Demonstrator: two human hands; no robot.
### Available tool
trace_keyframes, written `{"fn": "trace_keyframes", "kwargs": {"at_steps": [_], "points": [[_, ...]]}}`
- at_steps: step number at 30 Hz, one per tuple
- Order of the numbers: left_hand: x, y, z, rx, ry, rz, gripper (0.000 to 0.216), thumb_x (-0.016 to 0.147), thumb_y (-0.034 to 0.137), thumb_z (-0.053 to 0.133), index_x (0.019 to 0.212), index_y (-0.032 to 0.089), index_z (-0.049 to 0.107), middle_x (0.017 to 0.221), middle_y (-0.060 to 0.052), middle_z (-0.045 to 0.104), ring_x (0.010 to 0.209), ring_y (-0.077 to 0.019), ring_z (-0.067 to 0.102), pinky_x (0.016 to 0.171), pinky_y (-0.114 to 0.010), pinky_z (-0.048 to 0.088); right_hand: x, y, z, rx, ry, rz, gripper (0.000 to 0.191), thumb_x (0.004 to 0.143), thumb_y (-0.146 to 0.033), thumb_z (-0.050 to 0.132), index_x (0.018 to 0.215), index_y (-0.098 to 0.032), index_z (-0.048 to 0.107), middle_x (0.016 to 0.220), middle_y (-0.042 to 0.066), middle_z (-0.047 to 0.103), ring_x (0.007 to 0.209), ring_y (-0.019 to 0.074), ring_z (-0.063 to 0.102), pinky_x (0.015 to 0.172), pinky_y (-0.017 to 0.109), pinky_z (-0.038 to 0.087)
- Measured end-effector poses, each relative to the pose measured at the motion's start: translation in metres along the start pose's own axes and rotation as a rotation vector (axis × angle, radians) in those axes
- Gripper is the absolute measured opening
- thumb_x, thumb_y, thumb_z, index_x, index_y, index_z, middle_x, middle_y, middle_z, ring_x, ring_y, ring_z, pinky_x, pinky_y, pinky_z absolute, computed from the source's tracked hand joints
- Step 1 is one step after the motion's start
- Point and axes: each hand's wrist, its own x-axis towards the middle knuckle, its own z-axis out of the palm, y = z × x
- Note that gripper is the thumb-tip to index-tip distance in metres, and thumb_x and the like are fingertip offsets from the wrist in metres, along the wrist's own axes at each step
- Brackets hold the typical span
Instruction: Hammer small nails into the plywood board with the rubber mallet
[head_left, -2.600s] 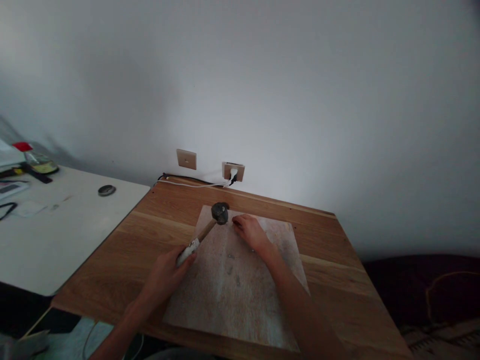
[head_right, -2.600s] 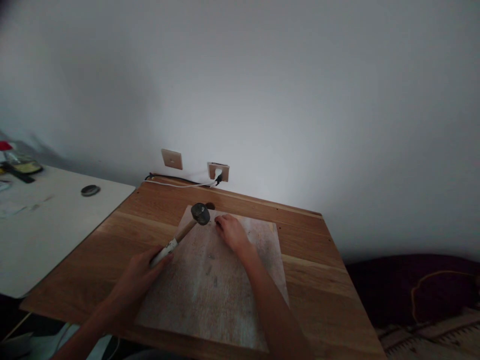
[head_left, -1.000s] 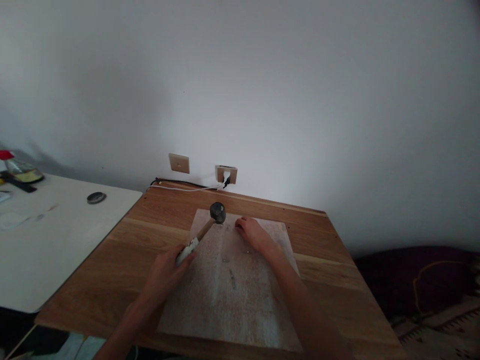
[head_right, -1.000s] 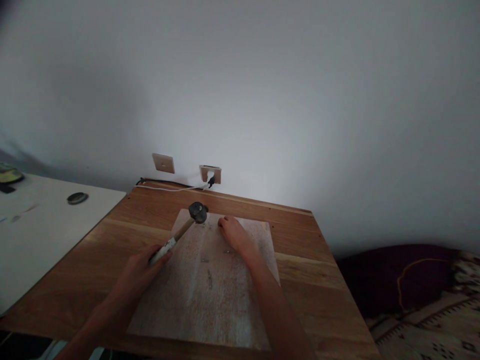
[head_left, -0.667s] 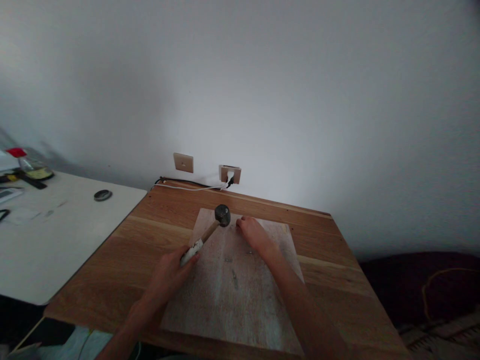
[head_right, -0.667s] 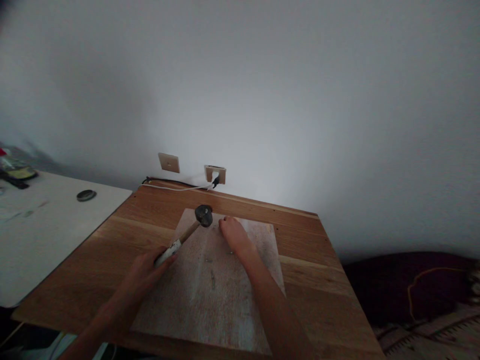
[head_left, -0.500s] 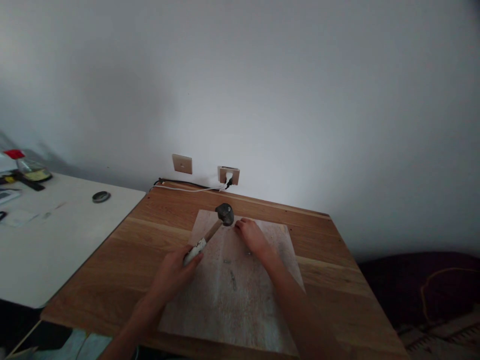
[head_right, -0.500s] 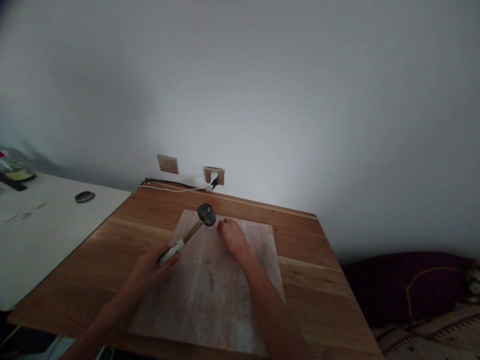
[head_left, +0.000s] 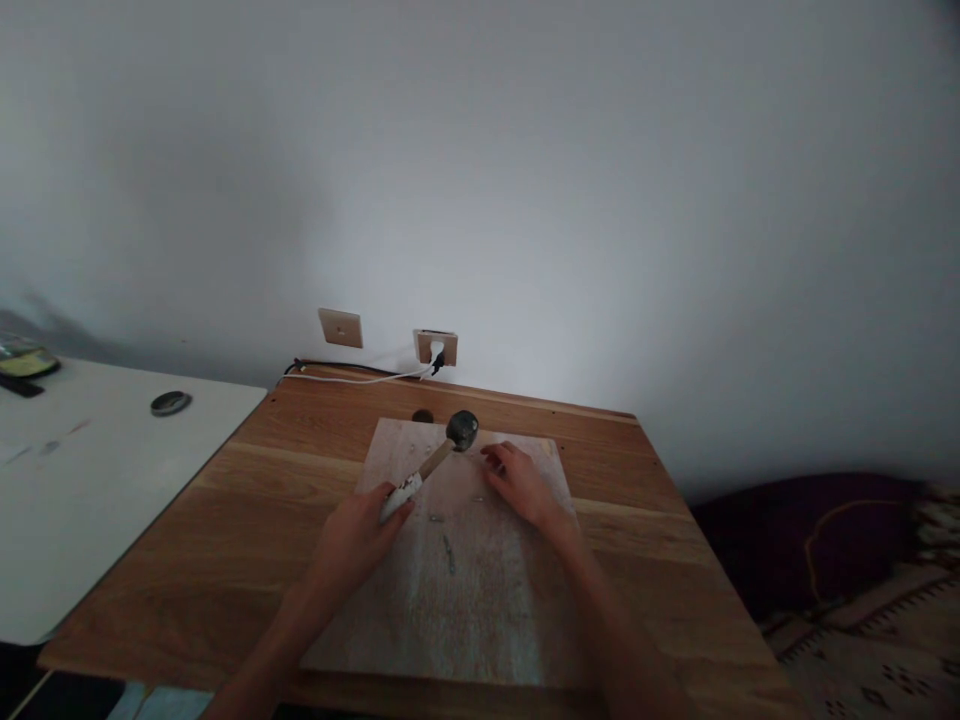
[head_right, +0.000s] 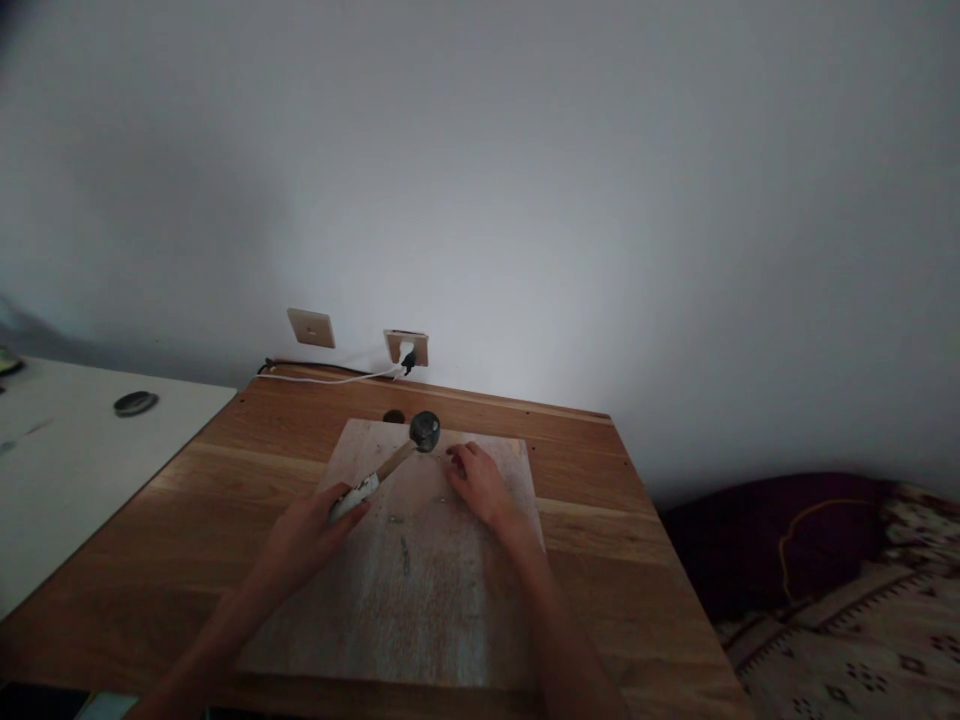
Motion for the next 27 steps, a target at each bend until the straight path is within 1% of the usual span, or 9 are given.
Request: {"fn": "trace_keyframes", "kwargs": {"at_steps": [2,4,6,7,10,13,15,20,27], "points": [[0.000,0.002,-0.002,0.038,-0.001,-0.026,0.040,0.099,0.049,0.043,0.115,0.021,0.066,0.096,-0.012,0.075,0.092,-0.0313,0.072,0.072,-0.033,0.043,-0.011,-0.002,-0.004,0.011,-0.060,-0.023,0.020,0.091,-0.018,0.064,0.110,-0.014,0.071,0.102,0.010,0.069,0.088,0.0185,0.066,0.082,0.030,0.051],[-0.001,0.002,-0.004,0.054,-0.010,-0.033,0.040,0.098,0.049,0.044,0.116,0.021,0.066,0.096,-0.013,0.075,0.093,-0.0316,0.072,0.072,-0.033,0.043,-0.020,-0.004,-0.006,0.016,-0.161,-0.063,0.016,0.090,-0.020,0.068,0.105,-0.016,0.072,0.100,0.008,0.068,0.085,0.0181,0.065,0.080,0.029,0.051],[0.000,0.001,-0.007,0.035,-0.009,-0.028,0.040,0.098,0.050,0.045,0.116,0.022,0.067,0.097,-0.012,0.076,0.094,-0.0313,0.072,0.072,-0.032,0.043,-0.025,-0.007,-0.006,-0.012,-0.236,-0.092,0.013,0.088,-0.017,0.069,0.100,-0.016,0.072,0.102,0.008,0.068,0.087,0.0187,0.065,0.081,0.028,0.050],[0.000,0.000,-0.007,0.015,-0.002,-0.029,0.041,0.097,0.051,0.045,0.116,0.022,0.067,0.098,-0.012,0.076,0.095,-0.0310,0.072,0.073,-0.032,0.043,-0.026,-0.008,-0.006,-0.030,-0.248,-0.101,0.012,0.088,-0.015,0.067,0.098,-0.016,0.072,0.103,0.008,0.069,0.090,0.0192,0.065,0.082,0.029,0.050],[-0.002,-0.006,-0.007,-0.052,0.023,-0.048,0.042,0.097,0.051,0.046,0.116,0.021,0.068,0.100,-0.011,0.076,0.096,-0.0298,0.072,0.075,-0.031,0.043,-0.020,-0.007,-0.005,-0.024,-0.197,-0.094,0.013,0.092,-0.013,0.060,0.098,-0.016,0.071,0.100,0.009,0.072,0.091,0.0196,0.066,0.083,0.028,0.049],[-0.004,-0.013,-0.007,-0.094,0.059,-0.060,0.043,0.096,0.051,0.045,0.115,0.020,0.068,0.099,-0.010,0.077,0.096,-0.0288,0.072,0.078,-0.031,0.045,-0.002,-0.004,-0.006,0.007,-0.089,-0.022,0.016,0.094,-0.013,0.057,0.102,-0.015,0.070,0.096,0.009,0.075,0.087,0.0190,0.068,0.079,0.027,0.049],[-0.005,-0.018,-0.006,-0.102,0.077,-0.064,0.046,0.096,0.053,0.044,0.116,0.019,0.068,0.099,-0.011,0.077,0.095,-0.0292,0.072,0.078,-0.031,0.045,0.012,-0.004,-0.007,-0.042,-0.046,0.011,0.017,0.093,-0.011,0.057,0.102,-0.015,0.070,0.097,0.010,0.076,0.088,0.0198,0.069,0.080,0.028,0.048],[-0.007,-0.025,-0.004,-0.140,0.092,-0.036,0.045,0.095,0.054,0.045,0.112,0.019,0.069,0.100,-0.010,0.077,0.094,-0.0284,0.072,0.077,-0.030,0.046,0.032,-0.012,-0.004,-0.184,-0.095,-0.030,0.015,0.092,-0.010,0.059,0.100,-0.014,0.071,0.103,0.013,0.076,0.095,0.0215,0.068,0.085,0.028,0.045],[-0.009,-0.016,-0.004,-0.163,0.056,-0.053,0.040,0.095,0.050,0.048,0.111,0.019,0.069,0.095,-0.009,0.076,0.090,-0.0274,0.072,0.073,-0.029,0.044,0.028,-0.013,0.009,-0.220,-0.039,-0.072,0.015,0.097,-0.013,0.056,0.106,-0.015,0.068,0.106,0.011,0.071,0.098,0.0202,0.066,0.087,0.027,0.045]]}}
